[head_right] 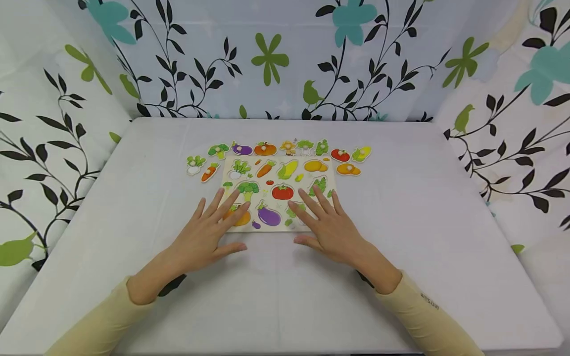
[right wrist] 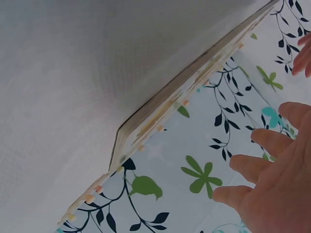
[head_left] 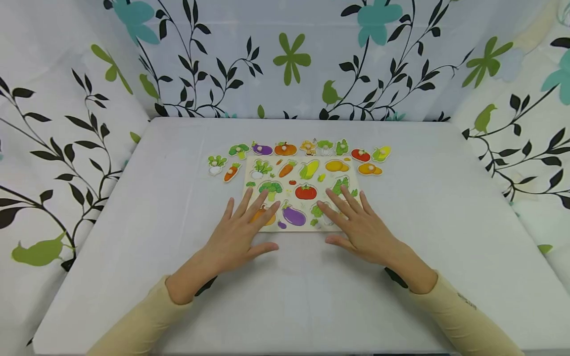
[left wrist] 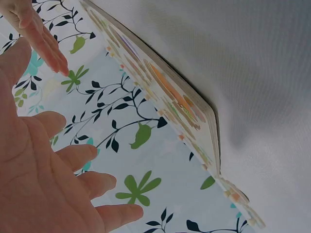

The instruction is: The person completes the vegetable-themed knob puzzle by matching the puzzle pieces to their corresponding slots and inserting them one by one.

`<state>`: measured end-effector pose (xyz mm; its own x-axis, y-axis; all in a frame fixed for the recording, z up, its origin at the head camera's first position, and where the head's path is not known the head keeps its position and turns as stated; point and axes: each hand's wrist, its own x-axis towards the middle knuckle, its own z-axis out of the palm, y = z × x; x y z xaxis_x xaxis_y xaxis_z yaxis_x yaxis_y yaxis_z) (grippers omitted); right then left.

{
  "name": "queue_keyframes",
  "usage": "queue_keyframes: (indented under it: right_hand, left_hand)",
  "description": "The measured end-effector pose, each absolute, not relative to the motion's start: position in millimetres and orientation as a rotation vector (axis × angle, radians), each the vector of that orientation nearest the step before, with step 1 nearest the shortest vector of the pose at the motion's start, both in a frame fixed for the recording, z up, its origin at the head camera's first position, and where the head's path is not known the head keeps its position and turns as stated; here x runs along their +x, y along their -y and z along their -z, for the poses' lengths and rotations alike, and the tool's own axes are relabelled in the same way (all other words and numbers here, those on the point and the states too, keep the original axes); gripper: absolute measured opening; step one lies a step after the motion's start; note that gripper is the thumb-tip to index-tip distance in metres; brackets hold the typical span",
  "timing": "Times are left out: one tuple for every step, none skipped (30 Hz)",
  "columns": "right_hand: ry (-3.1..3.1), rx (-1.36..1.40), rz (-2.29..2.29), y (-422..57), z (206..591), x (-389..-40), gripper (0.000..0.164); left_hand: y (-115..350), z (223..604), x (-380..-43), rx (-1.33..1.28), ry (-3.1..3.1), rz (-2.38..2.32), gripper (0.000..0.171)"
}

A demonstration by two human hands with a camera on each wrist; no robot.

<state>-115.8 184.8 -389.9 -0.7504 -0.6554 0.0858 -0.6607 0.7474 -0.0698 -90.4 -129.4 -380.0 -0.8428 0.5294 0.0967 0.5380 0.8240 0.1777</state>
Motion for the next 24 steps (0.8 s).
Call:
queue_keyframes:
  right_hand:
    - [2.880, 1.088, -0.150, -184, 389, -116, 0.079]
    - [2.877, 1.088, -0.155, -184, 389, -116, 0.078]
    - [2.873, 1.088, -0.159, -184, 388, -116, 0.078]
    - [2.870, 1.086, -0.164, -184, 387, -116, 0.079]
    - [2.866, 1.082, -0.176, -184, 387, -116, 0.079]
    - [2.860, 1.077, -0.189, -184, 386, -116, 0.079]
    - [2.855, 1.071, -0.201, -185, 385, -116, 0.079]
    - [2.852, 1.064, -0.213, -186, 384, -116, 0.080]
    - [2.853, 1.053, -0.220, -187, 383, -116, 0.080]
    - [2.856, 1.041, -0.229, -189, 382, -116, 0.081]
    - [2.862, 1.028, -0.236, -190, 382, -116, 0.081]
    - [2.866, 1.017, -0.236, -192, 381, -116, 0.081]
    - [2.872, 1.009, -0.239, -194, 381, -116, 0.082]
    - [2.877, 0.999, -0.244, -196, 381, -116, 0.082]
    - [2.884, 0.990, -0.248, -197, 381, -116, 0.081]
    - [2.886, 0.988, -0.253, -198, 381, -116, 0.081]
    - [2.888, 0.986, -0.259, -199, 382, -117, 0.081]
    - [2.884, 0.987, -0.265, -199, 382, -117, 0.080]
    - [2.881, 0.989, -0.273, -199, 382, -118, 0.080]
    - [2.879, 0.991, -0.284, -199, 383, -119, 0.080]
    - [2.876, 0.992, -0.294, -199, 384, -119, 0.079]
    - [2.871, 0.993, -0.306, -199, 384, -120, 0.079]
    - [2.868, 0.989, -0.318, -199, 384, -120, 0.079]
    - [2.864, 0.985, -0.328, -199, 385, -120, 0.080]
  left_hand:
    - [129, 379, -90, -0.864, 2.957, 0.308, 0.086]
    - [129, 379, -90, -0.863, 2.955, 0.310, 0.086]
    - [130, 378, -90, -0.860, 2.956, 0.311, 0.086]
    - [130, 377, -89, -0.859, 2.955, 0.311, 0.086]
    - [130, 377, -89, -0.857, 2.958, 0.316, 0.086]
    - [131, 376, -90, -0.853, 2.960, 0.324, 0.087]
    - [132, 375, -91, -0.849, 2.964, 0.331, 0.087]
    - [134, 375, -92, -0.845, 2.976, 0.355, 0.088]
    - [136, 374, -95, -0.842, 2.988, 0.379, 0.089]
    - [138, 374, -98, -0.837, 3.006, 0.414, 0.090]
    - [141, 373, -102, -0.829, 3.028, 0.451, 0.091]
    - [144, 373, -106, -0.821, 3.051, 0.483, 0.092]
    - [148, 372, -111, -0.811, 3.078, 0.512, 0.093]
    - [152, 372, -116, -0.797, 3.107, 0.560, 0.094]
    - [156, 372, -122, -0.777, 3.133, 0.586, 0.094]
    - [160, 372, -127, -0.750, 3.162, 0.609, 0.095]
    - [164, 372, -132, -0.725, 3.188, 0.620, 0.095]
    - [169, 374, -137, -0.694, 3.212, 0.629, 0.096]
    - [173, 376, -140, -0.666, 3.233, 0.638, 0.097]
    - [176, 377, -143, -0.636, 3.256, 0.650, 0.097]
    - [179, 380, -146, -0.618, 3.277, 0.646, 0.098]
    - [182, 382, -147, -0.608, 3.294, 0.653, 0.098]
    - [184, 385, -148, -0.598, 3.314, 0.662, 0.098]
    - [186, 387, -149, -0.593, 3.329, 0.671, 0.099]
